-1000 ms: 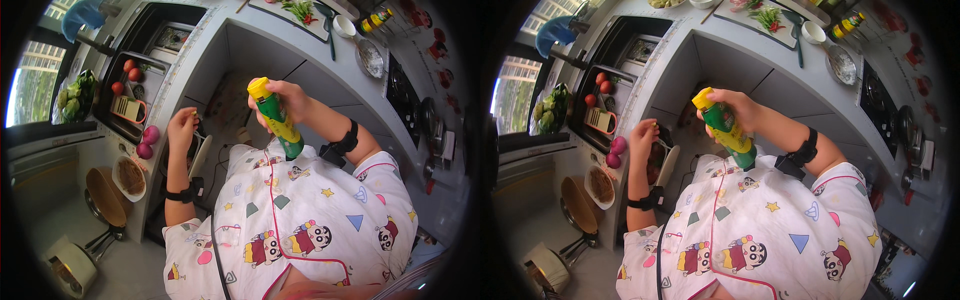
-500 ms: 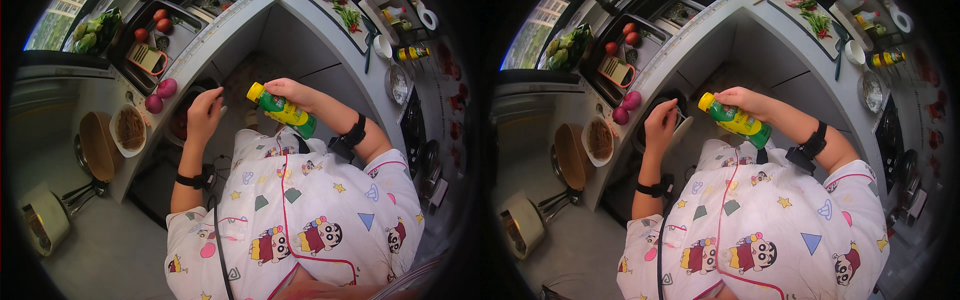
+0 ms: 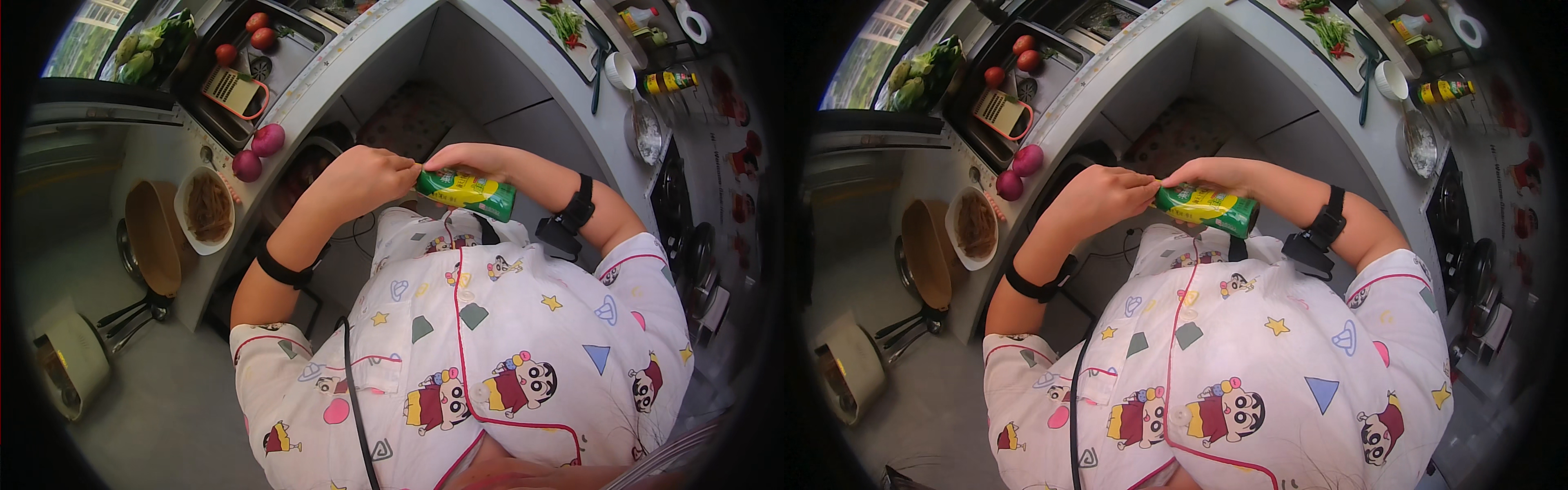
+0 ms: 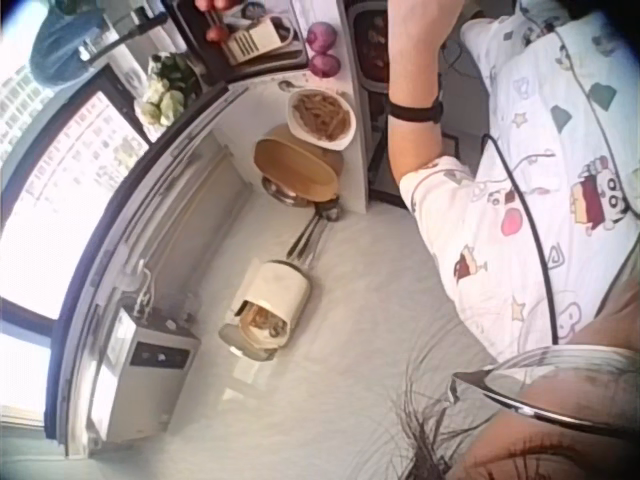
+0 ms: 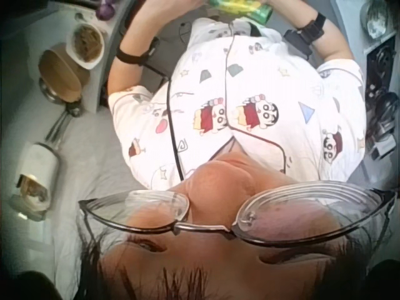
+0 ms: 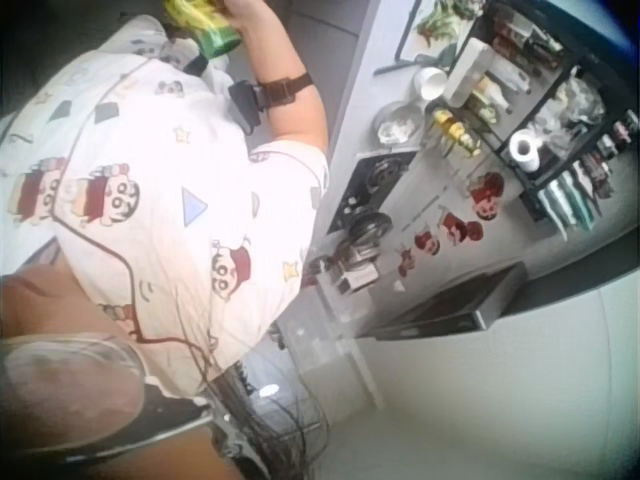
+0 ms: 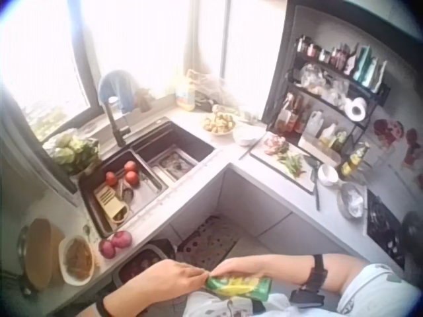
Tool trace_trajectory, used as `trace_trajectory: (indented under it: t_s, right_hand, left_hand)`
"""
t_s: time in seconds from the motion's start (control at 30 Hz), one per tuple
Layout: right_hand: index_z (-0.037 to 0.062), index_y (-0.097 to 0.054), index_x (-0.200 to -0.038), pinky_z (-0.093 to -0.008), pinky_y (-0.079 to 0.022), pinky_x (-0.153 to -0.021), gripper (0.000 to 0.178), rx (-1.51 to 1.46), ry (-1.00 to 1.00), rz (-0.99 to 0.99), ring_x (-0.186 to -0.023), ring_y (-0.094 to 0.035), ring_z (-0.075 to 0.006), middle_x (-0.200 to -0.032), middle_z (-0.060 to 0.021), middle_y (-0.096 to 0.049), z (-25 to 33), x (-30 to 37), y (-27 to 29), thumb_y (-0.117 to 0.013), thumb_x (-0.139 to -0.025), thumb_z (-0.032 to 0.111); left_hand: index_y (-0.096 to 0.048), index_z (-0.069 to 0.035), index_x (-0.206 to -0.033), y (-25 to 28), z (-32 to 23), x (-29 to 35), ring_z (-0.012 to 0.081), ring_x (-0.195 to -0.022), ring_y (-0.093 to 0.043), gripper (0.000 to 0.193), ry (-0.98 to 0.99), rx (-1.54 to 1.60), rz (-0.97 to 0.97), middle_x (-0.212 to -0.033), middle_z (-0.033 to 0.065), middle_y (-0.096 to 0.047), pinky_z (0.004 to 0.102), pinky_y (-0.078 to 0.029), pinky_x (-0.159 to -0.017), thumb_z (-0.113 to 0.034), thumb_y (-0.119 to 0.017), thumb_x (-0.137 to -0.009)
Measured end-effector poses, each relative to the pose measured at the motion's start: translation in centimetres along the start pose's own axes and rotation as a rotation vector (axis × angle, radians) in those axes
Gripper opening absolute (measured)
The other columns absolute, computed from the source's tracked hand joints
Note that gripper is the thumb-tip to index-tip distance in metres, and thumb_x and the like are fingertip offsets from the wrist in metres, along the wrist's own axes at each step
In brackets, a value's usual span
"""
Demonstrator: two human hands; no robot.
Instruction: The person stirs a pan of food on a stove using a spatula, then covers the pan with a lid. The person subsequently handles several condiment bottles, including opening and closing their caps by hand.
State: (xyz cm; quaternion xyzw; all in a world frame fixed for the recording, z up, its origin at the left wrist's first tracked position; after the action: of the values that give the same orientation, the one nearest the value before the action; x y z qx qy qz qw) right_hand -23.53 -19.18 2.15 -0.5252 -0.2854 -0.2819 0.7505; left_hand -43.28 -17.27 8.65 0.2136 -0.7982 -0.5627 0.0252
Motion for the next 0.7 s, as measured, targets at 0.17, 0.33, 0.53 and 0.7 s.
trace_trajectory:
  t_s: [0.17, 0.33, 0.53, 0.7]
  right_hand:
    - [-0.0007, -0.061, -0.111, -0.0339, -0.058, -0.068, 0.041, 0.150, 0.066, 0.005, -0.069, -0.067, -0.0243, -0.092, -0.0191, -0.066, -0.3, 0.6, 0.7, -0.064, -0.080, 0.026]
    - [0.0004, -0.062, -0.114, -0.0350, -0.057, -0.068, 0.042, 0.044, 0.087, 0.005, -0.074, -0.065, -0.0221, -0.097, -0.0148, -0.067, -0.5, 2.4, 1.4, -0.062, -0.081, 0.026]
    - [0.0032, -0.067, -0.097, -0.0340, -0.057, -0.068, 0.025, 0.012, 0.214, 0.074, -0.076, -0.068, -0.0189, -0.087, -0.0089, -0.068, -5.7, 0.9, 8.0, -0.070, -0.079, 0.020]
    - [-0.0020, -0.054, -0.131, -0.0336, -0.054, -0.081, 0.068, 0.221, 0.458, -0.082, -0.099, -0.064, -0.0207, -0.112, -0.0107, -0.066, -6.7, 8.8, 6.6, -0.085, -0.073, 0.016]
  left_hand:
    - [-0.065, -0.006, -0.090, -0.2, 0.4, -0.6, 0.0251, -0.079, -0.069, 0.015, -0.043, 0.025, 0.072, -0.087, 0.0071, -0.070, 0.0337, -0.056, -0.066, -0.014, -0.066, -0.078]
    - [-0.064, -0.004, -0.091, -0.4, 0.5, -3.1, 0.0255, -0.075, -0.068, 0.018, -0.108, 0.068, 0.030, -0.083, 0.0073, -0.067, 0.0346, -0.055, -0.063, -0.016, -0.066, -0.078]
    - [-0.062, -0.003, -0.090, -2.1, -2.5, -9.3, 0.0290, -0.077, -0.064, 0.023, -0.208, 0.189, -0.097, -0.086, 0.0101, -0.064, 0.0387, -0.054, -0.065, -0.003, -0.073, -0.070]
    - [-0.056, 0.001, -0.090, -3.7, -3.6, -14.0, 0.0382, -0.074, -0.057, 0.009, 0.006, 0.451, -0.033, -0.082, 0.0162, -0.059, 0.0448, -0.047, -0.065, 0.003, -0.057, -0.081]
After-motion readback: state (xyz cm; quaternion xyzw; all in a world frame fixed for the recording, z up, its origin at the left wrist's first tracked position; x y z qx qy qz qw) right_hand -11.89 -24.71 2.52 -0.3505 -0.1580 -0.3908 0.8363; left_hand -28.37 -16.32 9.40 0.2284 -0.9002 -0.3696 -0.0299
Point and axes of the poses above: each hand's wrist, its own x-axis away from the middle knuckle, its own y-axis out of the back of the hand, z = x × y, the point moved 3 cm from there along -x, towards the middle knuckle
